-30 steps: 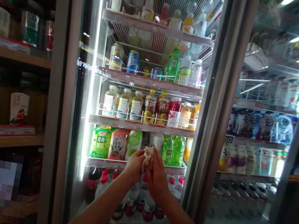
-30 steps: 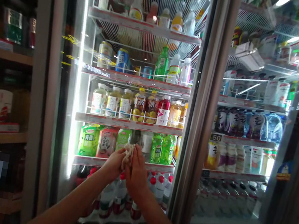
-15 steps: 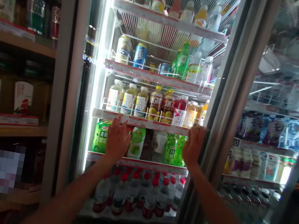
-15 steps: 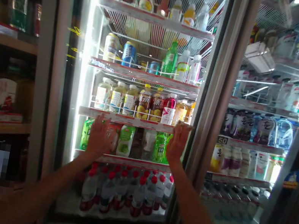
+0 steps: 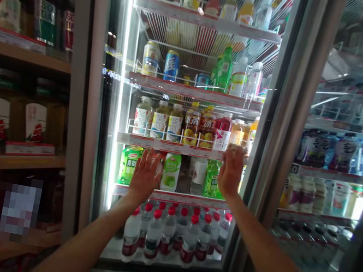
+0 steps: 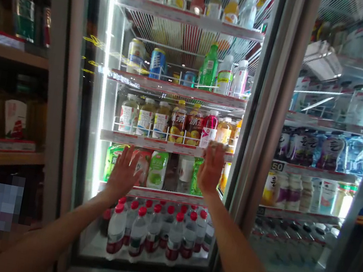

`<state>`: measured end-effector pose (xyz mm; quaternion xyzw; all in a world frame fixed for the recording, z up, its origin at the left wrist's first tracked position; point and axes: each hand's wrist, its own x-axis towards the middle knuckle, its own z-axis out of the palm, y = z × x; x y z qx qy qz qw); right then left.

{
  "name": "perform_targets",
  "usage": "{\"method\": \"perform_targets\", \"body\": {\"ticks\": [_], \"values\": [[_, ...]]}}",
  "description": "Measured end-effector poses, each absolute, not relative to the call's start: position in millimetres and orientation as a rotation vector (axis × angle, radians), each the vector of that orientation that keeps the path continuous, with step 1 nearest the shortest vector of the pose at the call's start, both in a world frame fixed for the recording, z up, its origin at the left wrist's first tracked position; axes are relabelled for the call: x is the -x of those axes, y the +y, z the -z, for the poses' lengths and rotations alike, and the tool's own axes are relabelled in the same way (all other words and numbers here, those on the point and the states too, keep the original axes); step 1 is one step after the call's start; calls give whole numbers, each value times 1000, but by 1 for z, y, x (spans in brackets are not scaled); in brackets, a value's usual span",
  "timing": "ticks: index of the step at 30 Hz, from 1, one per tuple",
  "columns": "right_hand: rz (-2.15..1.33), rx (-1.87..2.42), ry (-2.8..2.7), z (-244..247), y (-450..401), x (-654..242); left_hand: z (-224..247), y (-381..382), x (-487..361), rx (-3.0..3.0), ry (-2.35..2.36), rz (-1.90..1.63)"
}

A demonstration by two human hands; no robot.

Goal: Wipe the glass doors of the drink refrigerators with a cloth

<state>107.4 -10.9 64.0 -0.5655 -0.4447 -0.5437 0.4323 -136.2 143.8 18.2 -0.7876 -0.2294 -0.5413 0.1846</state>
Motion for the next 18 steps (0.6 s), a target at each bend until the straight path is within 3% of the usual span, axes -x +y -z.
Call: {"method": "perform_targets", "body": {"ticks": [5, 12, 18], "values": [[1460, 1395, -1832, -21, -4, -79, -19, 142, 140, 2221, -625, 1472], [1439, 1574, -901, -95, -38, -143, -16, 140, 136, 2233, -694, 1481], [1459, 1400, -1628, -41, 1, -79, -17, 140, 142, 2267, -655, 1467]]}}
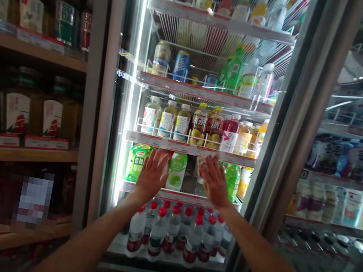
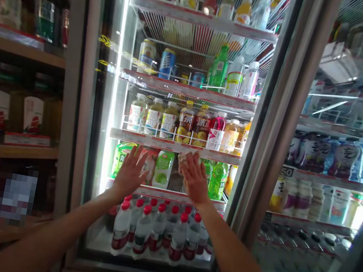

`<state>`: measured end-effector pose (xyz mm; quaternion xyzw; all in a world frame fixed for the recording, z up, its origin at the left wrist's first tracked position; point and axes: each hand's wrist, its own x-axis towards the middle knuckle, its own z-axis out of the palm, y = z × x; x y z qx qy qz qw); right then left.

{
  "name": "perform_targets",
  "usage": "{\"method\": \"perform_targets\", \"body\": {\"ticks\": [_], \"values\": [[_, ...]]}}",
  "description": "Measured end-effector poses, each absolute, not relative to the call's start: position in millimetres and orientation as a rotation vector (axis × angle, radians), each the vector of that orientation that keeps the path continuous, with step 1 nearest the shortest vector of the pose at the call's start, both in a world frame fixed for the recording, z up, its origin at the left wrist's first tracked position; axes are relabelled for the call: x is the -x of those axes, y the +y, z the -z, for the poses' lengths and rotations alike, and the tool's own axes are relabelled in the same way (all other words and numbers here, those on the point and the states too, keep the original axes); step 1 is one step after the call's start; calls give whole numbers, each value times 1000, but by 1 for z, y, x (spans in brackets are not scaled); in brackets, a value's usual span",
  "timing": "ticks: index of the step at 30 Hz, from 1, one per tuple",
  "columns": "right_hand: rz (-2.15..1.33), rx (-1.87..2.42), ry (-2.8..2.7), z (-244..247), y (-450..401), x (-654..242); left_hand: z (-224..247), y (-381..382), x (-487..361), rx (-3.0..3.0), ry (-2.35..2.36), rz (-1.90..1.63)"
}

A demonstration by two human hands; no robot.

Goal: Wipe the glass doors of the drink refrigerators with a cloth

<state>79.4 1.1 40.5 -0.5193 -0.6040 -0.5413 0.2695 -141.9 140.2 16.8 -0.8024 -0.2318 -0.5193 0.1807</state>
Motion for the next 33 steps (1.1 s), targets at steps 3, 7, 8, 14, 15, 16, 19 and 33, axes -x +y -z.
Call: {"method": "perform_targets", "body": {"ticks": [3, 7, 8, 14, 15, 16, 19, 33], "values": [[1465, 1428, -1783, -42, -3, -90, -14, 144, 151, 2252, -559, 1420], [1421, 1530, -1093, -86, -17, -126, -7, 149, 153, 2235, -523, 1412], [1397, 1522, -979, -90, -17, -127, -5, 149, 152, 2234, -537, 1420], [1392, 1381, -1730, -36, 3, -75, -8, 144, 157, 2275, -536, 1368], [1389, 1349, -1880, -32, 3, -71, -11, 145, 162, 2288, -525, 1362], [1396, 1332, -1945, -34, 2, -71, -13, 147, 168, 2289, -537, 1380], [1455, 1390, -1619, -71, 0, -83, -21, 158, 187, 2187, -747, 1574], [1390, 1227, -1880, -86, 62, -8, -6, 175, 221, 2165, -746, 1455]]}}
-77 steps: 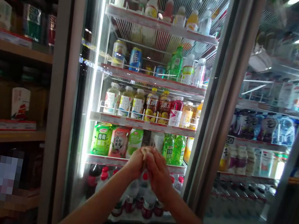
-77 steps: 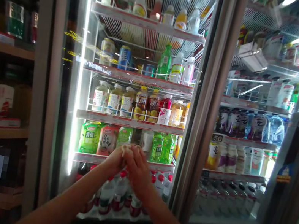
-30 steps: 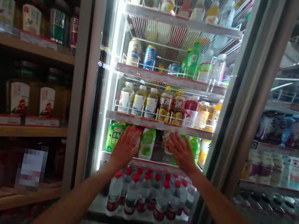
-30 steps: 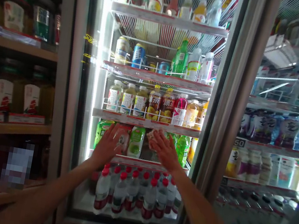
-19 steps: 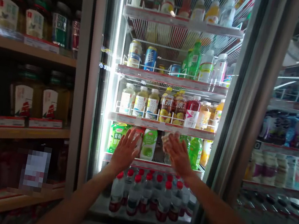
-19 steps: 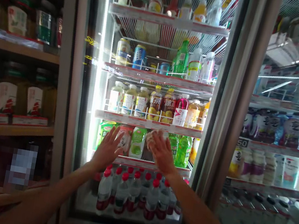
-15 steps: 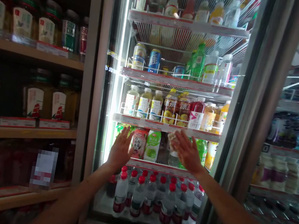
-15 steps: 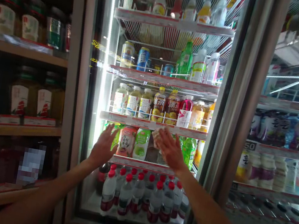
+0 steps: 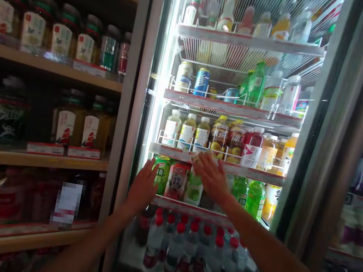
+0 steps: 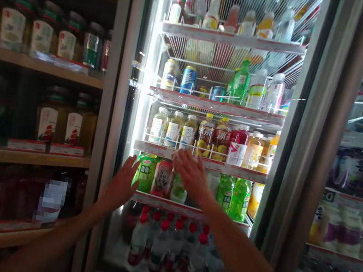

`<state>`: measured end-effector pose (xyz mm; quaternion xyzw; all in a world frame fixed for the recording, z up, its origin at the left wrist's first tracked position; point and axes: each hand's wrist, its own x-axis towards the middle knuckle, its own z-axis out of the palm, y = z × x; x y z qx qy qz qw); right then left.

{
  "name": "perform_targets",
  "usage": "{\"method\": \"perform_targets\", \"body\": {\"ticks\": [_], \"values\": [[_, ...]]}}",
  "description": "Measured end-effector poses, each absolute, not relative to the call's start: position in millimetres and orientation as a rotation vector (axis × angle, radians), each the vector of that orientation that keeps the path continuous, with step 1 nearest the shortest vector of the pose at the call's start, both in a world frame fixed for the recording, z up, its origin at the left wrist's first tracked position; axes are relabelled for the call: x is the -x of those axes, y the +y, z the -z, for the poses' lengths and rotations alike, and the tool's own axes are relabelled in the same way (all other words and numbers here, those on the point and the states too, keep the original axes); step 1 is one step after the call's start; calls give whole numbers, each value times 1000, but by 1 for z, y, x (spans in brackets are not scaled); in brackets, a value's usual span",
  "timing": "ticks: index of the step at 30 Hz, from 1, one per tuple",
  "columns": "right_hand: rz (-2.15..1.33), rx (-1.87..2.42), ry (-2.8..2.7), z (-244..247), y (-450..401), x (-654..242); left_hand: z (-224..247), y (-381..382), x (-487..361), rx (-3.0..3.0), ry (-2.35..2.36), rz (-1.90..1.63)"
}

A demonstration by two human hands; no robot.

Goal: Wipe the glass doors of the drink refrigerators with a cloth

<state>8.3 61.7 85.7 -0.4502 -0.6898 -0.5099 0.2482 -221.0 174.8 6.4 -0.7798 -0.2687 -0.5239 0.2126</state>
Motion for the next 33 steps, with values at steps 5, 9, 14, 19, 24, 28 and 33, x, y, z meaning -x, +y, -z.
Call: {"method": "perform_targets", "body": {"ticks": [5, 9, 14, 19, 24, 28, 33], "values": [[1279, 1285, -1645, -116, 88, 26, 10, 178, 241, 2144, -774, 1341], [1306, 1049, -2186, -46, 96, 55, 24, 183, 259, 2159, -850, 1315], [1307, 1087, -2121, -87, 123, 87, 30, 196, 281, 2111, -944, 1394], [1332, 1199, -1902, -112, 151, 126, 29, 197, 296, 2100, -948, 1397], [1506, 899, -2336, -16, 130, 112, 22, 192, 297, 2088, -930, 1390], [1544, 1016, -2136, -52, 108, 59, 12, 185, 275, 2115, -874, 1411], [1508, 1267, -1704, -86, 71, 0, 3, 163, 227, 2131, -735, 1428]]}}
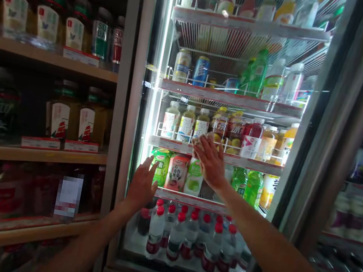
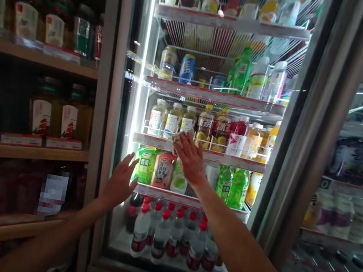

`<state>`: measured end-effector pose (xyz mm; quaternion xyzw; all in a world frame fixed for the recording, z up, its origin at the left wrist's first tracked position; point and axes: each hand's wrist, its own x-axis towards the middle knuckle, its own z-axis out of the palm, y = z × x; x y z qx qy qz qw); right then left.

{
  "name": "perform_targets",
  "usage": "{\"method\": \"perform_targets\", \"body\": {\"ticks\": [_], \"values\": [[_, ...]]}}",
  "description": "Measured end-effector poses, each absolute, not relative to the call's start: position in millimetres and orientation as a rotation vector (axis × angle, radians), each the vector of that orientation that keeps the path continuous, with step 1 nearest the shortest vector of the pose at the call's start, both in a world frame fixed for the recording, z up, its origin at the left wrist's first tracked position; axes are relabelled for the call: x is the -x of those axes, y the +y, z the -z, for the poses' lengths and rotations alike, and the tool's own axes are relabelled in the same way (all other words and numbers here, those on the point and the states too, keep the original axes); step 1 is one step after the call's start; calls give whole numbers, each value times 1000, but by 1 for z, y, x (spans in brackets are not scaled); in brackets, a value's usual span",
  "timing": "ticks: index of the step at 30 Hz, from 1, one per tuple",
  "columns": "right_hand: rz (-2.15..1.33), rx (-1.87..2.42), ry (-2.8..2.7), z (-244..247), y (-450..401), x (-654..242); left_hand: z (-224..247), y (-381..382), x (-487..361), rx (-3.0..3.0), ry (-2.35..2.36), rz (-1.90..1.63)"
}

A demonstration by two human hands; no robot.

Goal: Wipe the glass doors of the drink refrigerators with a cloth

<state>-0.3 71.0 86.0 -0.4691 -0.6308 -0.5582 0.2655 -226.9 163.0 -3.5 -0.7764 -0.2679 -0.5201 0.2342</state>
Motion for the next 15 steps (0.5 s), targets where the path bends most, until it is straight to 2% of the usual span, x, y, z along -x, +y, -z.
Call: {"method": "perform_targets", "body": {"ticks": [5, 7, 11, 13, 15], "values": [[1633, 1133, -2129, -30, 25, -40, -4, 144, 192, 2175, -634, 1368], [1648, 1219, -2016, -47, 14, -57, -11, 139, 181, 2190, -651, 1382], [1544, 1445, -1436, -111, 7, -90, -23, 129, 163, 2255, -697, 1378], [1529, 1446, -1397, -109, 1, -98, -25, 124, 157, 2287, -724, 1355], [1548, 1413, -1514, -78, -10, -96, -25, 119, 153, 2302, -764, 1342]]}}
